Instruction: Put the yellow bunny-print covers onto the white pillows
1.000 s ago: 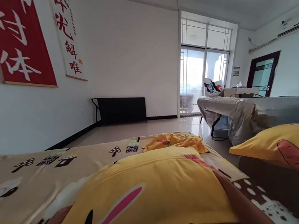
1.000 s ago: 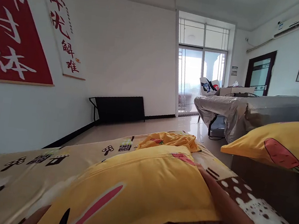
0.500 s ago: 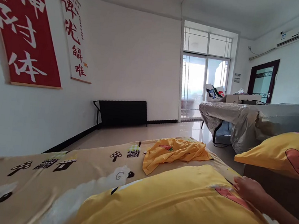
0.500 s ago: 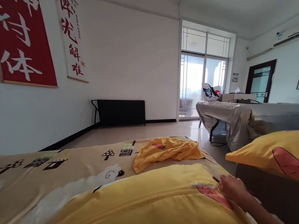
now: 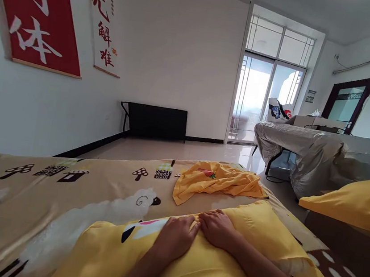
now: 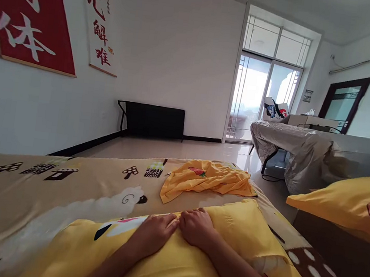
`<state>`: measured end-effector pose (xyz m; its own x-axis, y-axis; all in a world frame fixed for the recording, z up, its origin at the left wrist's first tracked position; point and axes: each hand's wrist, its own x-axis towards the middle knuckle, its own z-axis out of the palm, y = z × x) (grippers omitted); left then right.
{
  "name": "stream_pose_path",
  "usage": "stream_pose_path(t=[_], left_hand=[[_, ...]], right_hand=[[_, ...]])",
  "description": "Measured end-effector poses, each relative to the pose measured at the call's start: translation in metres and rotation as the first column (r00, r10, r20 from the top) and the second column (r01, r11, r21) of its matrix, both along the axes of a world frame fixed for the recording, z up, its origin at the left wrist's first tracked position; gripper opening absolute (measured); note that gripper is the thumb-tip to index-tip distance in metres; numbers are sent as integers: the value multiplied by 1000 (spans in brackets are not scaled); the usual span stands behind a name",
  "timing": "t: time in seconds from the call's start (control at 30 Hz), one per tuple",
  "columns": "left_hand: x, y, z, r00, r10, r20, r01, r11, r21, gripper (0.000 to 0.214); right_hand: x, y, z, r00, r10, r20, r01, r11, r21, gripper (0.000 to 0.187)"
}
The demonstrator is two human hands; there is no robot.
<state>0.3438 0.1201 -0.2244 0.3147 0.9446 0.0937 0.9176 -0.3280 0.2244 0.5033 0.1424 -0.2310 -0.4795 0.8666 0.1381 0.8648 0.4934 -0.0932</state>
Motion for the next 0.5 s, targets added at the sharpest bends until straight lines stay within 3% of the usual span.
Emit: stream_pose_path(t=[0.17, 0.23, 0.4, 0.5], left_hand=[[-59, 6, -7, 990, 140, 23, -140, 990, -4, 50], [-89, 7, -18, 979, 198, 44, -197, 980, -37, 52], [-179, 11, -74, 987, 161, -25, -161, 987, 9, 49], [-239, 14, -112, 988, 148, -49, -142, 984, 104, 48]], right_hand=[[55, 12, -8, 983, -102, -153, 96, 994, -45, 45], [78, 16, -18, 973, -156, -172, 144, 986, -78, 49], [139, 30, -49, 963, -174, -205, 150, 980, -129, 58], [182, 39, -68, 937, -298, -181, 261, 944, -201, 61]])
